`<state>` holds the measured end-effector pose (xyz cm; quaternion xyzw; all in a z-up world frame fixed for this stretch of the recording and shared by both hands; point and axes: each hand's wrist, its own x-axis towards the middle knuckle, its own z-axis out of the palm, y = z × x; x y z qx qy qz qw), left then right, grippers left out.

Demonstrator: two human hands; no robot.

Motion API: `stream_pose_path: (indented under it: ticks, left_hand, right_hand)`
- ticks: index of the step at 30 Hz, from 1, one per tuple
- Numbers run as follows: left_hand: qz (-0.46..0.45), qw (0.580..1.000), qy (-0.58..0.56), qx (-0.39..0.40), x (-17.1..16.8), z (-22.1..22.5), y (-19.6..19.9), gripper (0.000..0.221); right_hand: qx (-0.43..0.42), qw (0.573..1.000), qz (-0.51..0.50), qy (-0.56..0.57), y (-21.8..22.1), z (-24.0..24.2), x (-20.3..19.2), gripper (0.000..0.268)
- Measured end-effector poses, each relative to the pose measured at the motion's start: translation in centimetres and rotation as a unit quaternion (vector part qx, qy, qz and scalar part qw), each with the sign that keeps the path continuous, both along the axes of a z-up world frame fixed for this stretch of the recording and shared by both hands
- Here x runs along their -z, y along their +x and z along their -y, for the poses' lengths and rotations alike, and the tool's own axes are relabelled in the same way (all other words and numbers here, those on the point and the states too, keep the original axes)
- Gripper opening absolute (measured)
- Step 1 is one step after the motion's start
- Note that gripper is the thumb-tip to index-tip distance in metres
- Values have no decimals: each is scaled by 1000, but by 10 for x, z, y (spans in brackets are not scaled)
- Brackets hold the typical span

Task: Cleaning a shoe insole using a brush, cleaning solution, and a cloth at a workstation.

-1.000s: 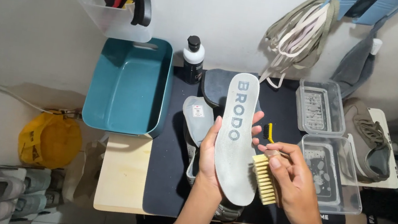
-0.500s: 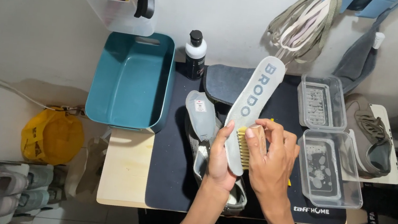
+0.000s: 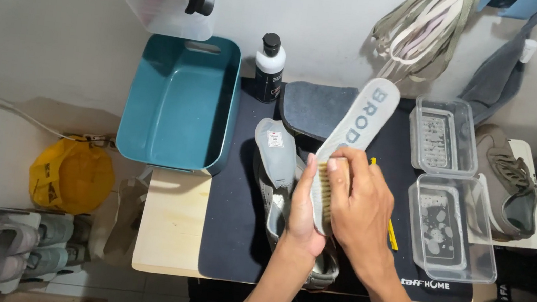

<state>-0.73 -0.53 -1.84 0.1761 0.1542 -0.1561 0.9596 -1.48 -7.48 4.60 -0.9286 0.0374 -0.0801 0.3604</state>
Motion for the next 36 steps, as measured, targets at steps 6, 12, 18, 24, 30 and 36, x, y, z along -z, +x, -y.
stream_pose_path:
  ticks: [6, 12, 18, 24, 30, 36]
  left_hand:
    - [-24, 1000, -14, 0, -2, -2, 7, 73]
    - [-69, 997, -28, -28, -15, -11, 2, 81]
    - [-50, 996, -56, -41, -17, -9, 5, 68]
    - [-70, 990, -97, -77, 5, -4, 5, 55]
    - [-51, 995, -90, -14, -5, -11, -2, 87]
    - [-40, 993, -79, -73, -28, -19, 0, 67]
  right_hand:
    - [10, 997, 65, -38, 12, -2, 6, 29]
    - [-85, 992, -94, -15, -22, -6, -4, 34]
    - [-26, 974, 124, -187, 27, 3, 12, 26]
    - [-94, 986, 38, -130, 7, -14, 12, 23]
    - [-91, 993, -12, -80, -9, -8, 8, 26]
    - [-38, 978, 124, -163, 36, 2, 27, 23]
